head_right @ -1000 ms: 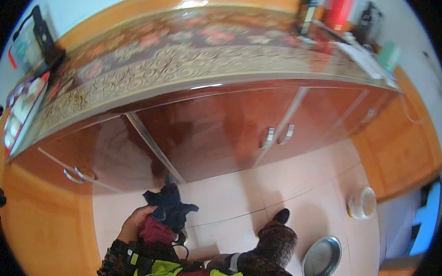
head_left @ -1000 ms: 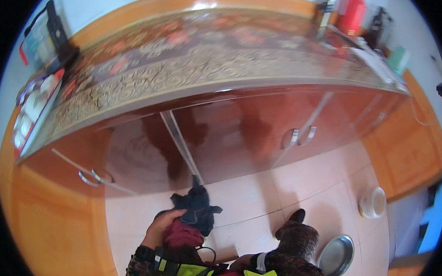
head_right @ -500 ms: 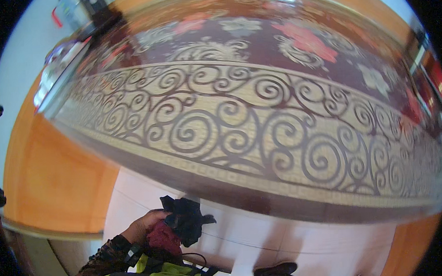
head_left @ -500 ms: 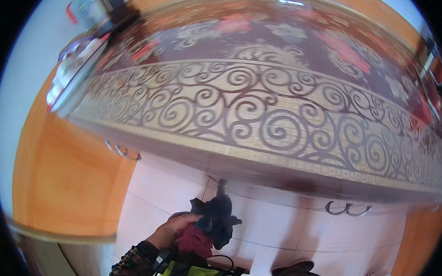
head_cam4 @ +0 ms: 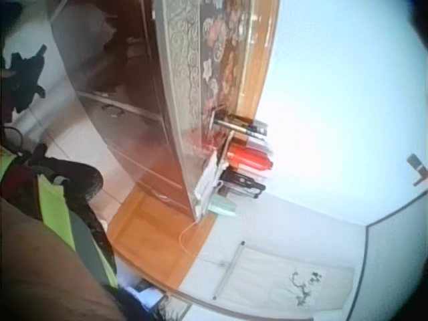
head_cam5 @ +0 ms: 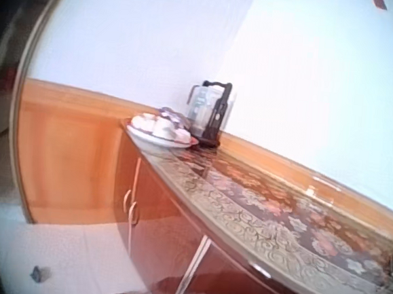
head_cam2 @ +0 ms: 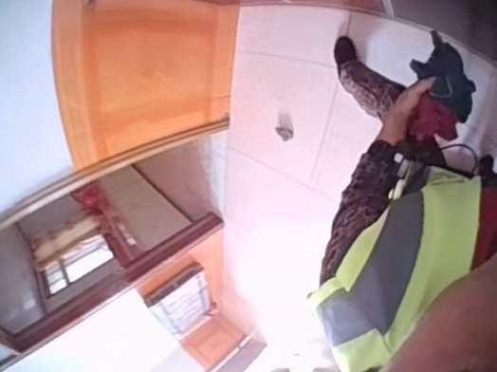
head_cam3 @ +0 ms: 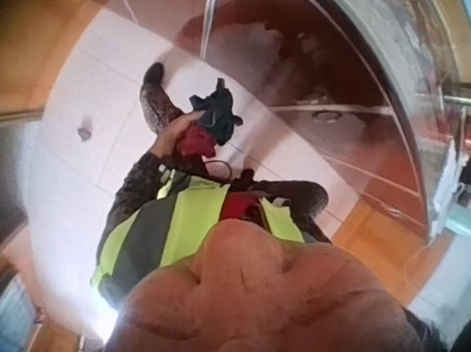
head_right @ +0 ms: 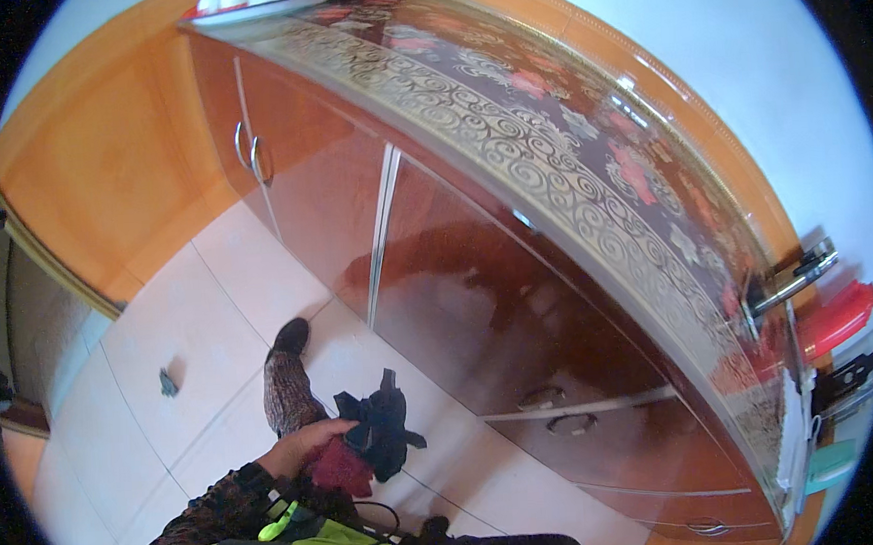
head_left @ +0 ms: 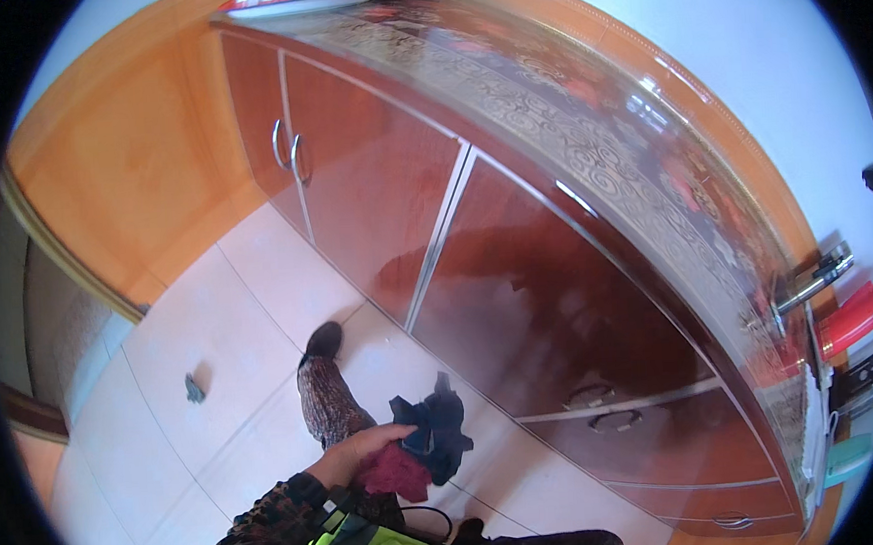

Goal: The person sits on the floor and wipes the front of a wooden cabinet using a blue cloth, then switches to a pink cloth to continue wiping the cabinet doors and top surface. They also use a small brush to clean the cabinet handles.

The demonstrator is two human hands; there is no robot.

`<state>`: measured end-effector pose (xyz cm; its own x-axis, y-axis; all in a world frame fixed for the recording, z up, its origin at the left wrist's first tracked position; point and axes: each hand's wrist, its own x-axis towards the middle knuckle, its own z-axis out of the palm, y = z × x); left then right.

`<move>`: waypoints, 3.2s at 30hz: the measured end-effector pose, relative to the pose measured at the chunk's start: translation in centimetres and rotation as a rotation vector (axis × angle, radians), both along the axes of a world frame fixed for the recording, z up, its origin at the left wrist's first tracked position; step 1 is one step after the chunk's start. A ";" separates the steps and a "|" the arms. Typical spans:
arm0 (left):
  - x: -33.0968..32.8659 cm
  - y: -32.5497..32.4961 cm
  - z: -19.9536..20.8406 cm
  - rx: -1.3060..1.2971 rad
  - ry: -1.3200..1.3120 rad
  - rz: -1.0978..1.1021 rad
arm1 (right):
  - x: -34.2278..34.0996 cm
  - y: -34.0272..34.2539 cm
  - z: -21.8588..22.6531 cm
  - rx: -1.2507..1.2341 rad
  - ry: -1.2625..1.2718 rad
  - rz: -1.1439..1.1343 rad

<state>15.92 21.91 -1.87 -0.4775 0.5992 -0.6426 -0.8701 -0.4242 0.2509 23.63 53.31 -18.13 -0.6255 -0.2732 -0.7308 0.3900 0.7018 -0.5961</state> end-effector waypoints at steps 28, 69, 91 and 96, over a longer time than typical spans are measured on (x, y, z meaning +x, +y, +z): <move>4.7 14.7 4.1 0.310 0.326 0.226 | 1.2 9.9 31.5 -0.448 0.968 -0.384; -1.6 10.3 3.3 0.233 0.654 0.161 | -2.6 38.6 40.9 0.735 1.541 -1.511; -0.6 10.0 4.8 0.239 0.607 0.140 | -3.2 38.5 40.7 0.894 1.872 -1.092; -1.0 10.1 5.0 0.319 0.642 0.088 | -5.8 30.0 40.0 0.809 1.976 -0.877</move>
